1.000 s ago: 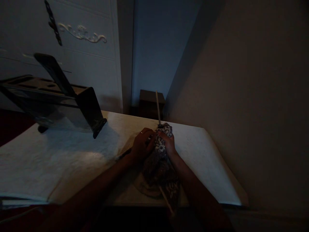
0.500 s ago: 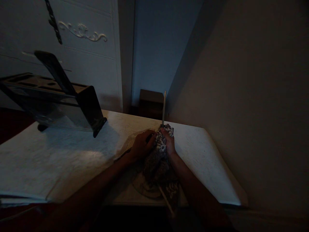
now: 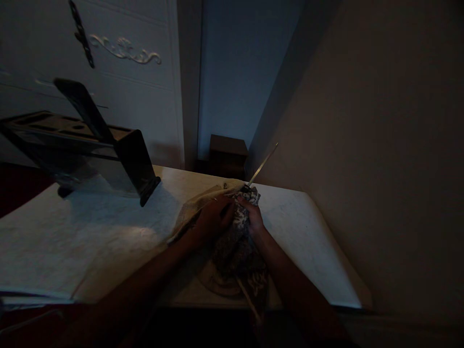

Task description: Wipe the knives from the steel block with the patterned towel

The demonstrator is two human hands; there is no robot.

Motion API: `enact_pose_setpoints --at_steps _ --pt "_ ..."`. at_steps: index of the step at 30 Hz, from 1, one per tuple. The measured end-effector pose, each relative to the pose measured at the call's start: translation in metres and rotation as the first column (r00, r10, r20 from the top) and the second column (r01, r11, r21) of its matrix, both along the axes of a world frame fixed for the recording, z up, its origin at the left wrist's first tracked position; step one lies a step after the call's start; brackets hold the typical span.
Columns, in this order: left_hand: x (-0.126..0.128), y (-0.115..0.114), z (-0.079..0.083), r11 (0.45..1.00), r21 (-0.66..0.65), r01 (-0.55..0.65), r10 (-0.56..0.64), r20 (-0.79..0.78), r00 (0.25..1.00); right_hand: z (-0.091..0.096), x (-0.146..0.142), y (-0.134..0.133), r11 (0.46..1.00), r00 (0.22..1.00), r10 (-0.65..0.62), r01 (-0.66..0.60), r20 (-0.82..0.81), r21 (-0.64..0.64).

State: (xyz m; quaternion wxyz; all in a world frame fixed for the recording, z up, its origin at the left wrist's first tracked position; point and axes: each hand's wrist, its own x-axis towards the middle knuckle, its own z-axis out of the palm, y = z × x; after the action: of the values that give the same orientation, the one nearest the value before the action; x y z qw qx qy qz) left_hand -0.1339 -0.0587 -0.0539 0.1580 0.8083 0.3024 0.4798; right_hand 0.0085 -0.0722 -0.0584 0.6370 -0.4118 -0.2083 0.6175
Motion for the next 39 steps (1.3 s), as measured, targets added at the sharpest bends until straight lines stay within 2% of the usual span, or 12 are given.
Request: enact_pose_setpoints --at_steps 6,13,16,21,25,29,34,39 --pt "-0.001 0.015 -0.008 0.979 -0.204 0.002 0.006 0.036 0.999 0.000 0.003 0.002 0.998 0.997 0.023 -0.027 -0.068 -0.058" --pt "-0.003 0.020 -0.007 0.935 -0.317 0.160 -0.140 0.085 0.986 0.002 0.007 0.000 0.999 0.999 -0.026 0.027 0.030 -0.029" --pt "-0.002 0.018 -0.008 0.922 -0.345 0.175 -0.153 0.091 0.984 0.003 0.007 0.000 0.998 0.993 -0.055 0.056 0.107 -0.003" --pt "-0.002 0.016 -0.014 0.924 -0.368 0.102 -0.115 -0.012 0.993 0.002 0.002 -0.001 0.996 0.977 -0.075 0.063 0.202 0.065" --pt "-0.002 0.018 -0.015 0.922 -0.381 0.070 -0.092 -0.040 0.995 0.001 0.002 0.000 0.998 0.981 -0.054 0.046 0.185 0.049" --pt "-0.002 0.024 -0.011 0.884 -0.461 0.073 -0.061 0.041 0.997 -0.002 0.005 0.003 0.995 0.984 -0.095 0.088 0.150 0.050" --pt "-0.001 0.032 -0.010 0.836 -0.544 0.064 0.012 0.135 0.991 -0.005 0.008 0.008 0.988 0.962 -0.152 0.141 0.226 0.064" --pt "-0.005 0.035 -0.010 0.799 -0.597 0.076 0.093 0.247 0.965 -0.002 0.009 0.007 0.991 0.961 -0.131 0.125 0.245 0.042"
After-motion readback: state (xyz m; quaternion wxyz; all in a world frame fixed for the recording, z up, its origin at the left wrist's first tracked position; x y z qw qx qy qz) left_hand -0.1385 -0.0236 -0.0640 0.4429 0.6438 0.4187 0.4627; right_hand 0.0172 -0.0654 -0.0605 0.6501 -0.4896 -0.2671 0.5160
